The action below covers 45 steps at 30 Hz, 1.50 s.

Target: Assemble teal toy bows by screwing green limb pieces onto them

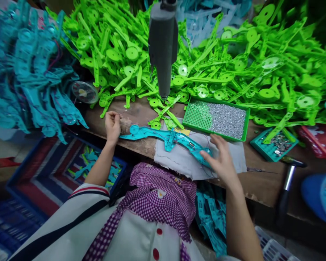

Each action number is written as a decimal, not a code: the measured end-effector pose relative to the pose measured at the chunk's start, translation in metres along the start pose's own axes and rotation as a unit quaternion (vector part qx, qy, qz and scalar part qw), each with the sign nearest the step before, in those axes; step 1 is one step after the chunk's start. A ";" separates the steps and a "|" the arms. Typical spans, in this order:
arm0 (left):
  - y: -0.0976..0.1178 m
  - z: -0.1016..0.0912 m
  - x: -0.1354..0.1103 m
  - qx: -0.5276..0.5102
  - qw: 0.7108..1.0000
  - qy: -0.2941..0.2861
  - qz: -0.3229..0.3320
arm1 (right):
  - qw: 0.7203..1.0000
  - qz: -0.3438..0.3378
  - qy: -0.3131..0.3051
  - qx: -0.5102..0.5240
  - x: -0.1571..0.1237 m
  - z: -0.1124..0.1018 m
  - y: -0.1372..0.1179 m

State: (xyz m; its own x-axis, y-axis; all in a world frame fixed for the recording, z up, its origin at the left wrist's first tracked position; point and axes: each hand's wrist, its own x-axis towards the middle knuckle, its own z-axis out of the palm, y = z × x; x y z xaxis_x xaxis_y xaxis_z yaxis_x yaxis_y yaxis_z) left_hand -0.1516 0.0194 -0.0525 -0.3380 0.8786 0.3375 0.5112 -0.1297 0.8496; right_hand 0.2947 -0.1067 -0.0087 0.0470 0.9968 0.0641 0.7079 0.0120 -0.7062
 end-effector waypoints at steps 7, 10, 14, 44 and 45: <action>0.021 0.005 -0.018 0.003 1.000 0.021 0.007 | 0.974 -0.067 -0.027 -0.216 -0.051 0.012 0.014; 0.033 -0.005 -0.024 0.023 0.994 -0.094 0.041 | 0.963 -0.059 -0.013 -0.262 -0.076 -0.009 0.017; 0.036 -0.014 -0.031 -0.053 0.979 -0.192 -0.040 | 0.964 -0.067 0.049 -0.254 -0.083 -0.014 -0.014; 0.017 -0.020 -0.052 0.341 0.934 -0.064 0.082 | 0.946 -0.139 0.023 -0.292 -0.045 0.032 -0.013; 0.017 -0.020 -0.050 0.354 0.927 -0.091 0.090 | 0.946 -0.141 0.025 -0.291 -0.045 0.032 -0.011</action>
State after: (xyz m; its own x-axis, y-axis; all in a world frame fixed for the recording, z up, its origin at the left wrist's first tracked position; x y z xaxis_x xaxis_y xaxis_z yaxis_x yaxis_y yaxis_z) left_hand -0.1416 -0.0354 -0.0470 -0.0916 0.9434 0.3188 0.9580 -0.0038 0.2866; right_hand 0.2621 -0.1489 -0.0263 -0.1787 0.9552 0.2359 0.9645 0.2174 -0.1496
